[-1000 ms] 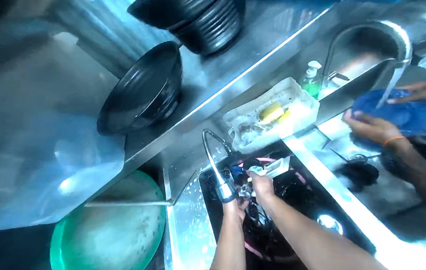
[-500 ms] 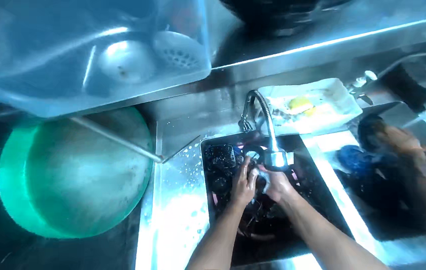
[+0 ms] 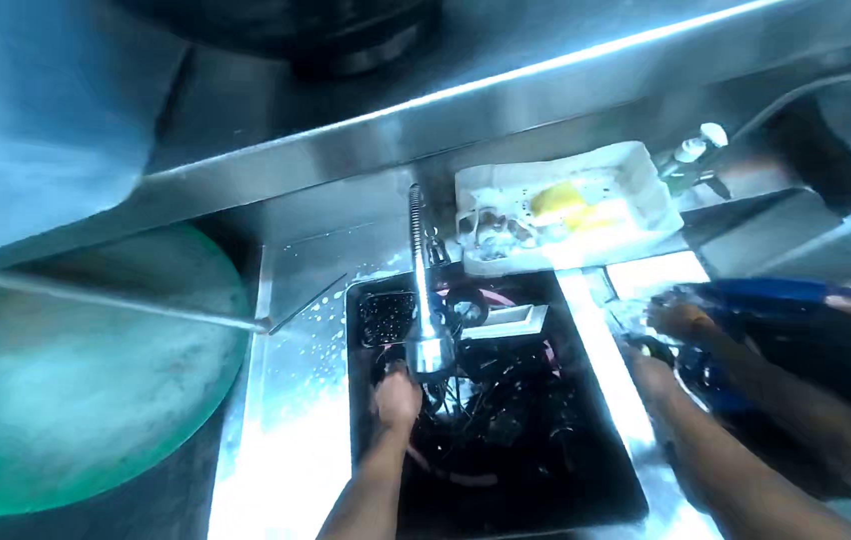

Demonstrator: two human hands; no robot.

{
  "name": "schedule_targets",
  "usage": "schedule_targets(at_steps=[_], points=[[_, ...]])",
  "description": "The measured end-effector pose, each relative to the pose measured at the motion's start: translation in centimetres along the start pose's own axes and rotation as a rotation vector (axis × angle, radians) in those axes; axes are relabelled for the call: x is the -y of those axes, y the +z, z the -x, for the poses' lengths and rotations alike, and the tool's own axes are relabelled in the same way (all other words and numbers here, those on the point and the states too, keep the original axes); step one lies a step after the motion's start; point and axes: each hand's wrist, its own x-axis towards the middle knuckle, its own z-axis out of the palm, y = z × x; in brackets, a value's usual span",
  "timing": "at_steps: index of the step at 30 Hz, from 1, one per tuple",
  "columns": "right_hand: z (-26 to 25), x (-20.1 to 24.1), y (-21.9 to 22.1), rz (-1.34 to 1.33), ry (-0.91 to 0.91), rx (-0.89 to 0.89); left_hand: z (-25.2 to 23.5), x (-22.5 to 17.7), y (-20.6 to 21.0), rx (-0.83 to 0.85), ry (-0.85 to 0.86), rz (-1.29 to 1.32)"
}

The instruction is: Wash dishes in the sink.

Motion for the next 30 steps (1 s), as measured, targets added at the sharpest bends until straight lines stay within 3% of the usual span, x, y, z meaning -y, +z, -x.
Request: schedule_targets(at_steps=[3, 6, 9, 11, 12, 14, 18, 20, 21, 23, 26, 28, 30], points=[[0.0, 0.4, 1.4, -0.179, -0.191, -0.116, 2.0, -3.1, -3.0, -0.158, 0.0, 0.462], [5.9, 4.8, 1.7, -0.37, -0.458, -0.091, 3.6, -7.2, -4.3, -0.251, 0.021, 0.999], [10.7, 6.7, 7.3, -0.257, -1.023, -0.031, 4.6, -11.8, -6.0, -0.215, -0.014, 1.387], [13.5, 8.6, 11.9, -0.092, -1.212, -0.006, 5.8, -13.5, -7.0, -0.237, 0.02, 1.446], [14.5, 9.8, 13.6, -0.03, -1.207, -0.008, 6.2, -13.4, -7.3, -0.27, 0.069, 1.439], [15.2, 12.2, 14.8, -0.082, -0.993, 0.127, 6.1, -11.5, -7.6, -0.335, 0.133, 1.357], [14.5, 13.2, 16.2, -0.636, -0.203, 0.753, 5.9, -7.2, -9.2, -0.284, 0.116, 1.488], [14.7, 12.4, 17.7, -0.8, -0.018, 0.784, 4.3, -6.0, -9.9, -0.181, -0.049, 1.604], [15.4, 12.0, 18.3, -0.856, 0.037, 0.701, 3.6, -5.3, -9.7, -0.143, -0.129, 1.623], [17.0, 12.1, 19.1, -0.897, 0.078, 0.405, 3.0, -4.2, -8.7, -0.081, -0.167, 1.583], [18.2, 12.4, 20.2, -0.772, -0.068, 0.122, 4.8, -4.0, -6.5, 0.088, -0.005, 1.505], [19.4, 12.0, 20.3, -0.687, -0.268, 0.17, 6.1, -4.3, -5.4, 0.22, -0.066, 1.644], [20.4, 11.2, 19.8, -0.471, -0.477, 0.374, 5.9, -4.1, -6.0, 0.325, -0.162, 1.832]])
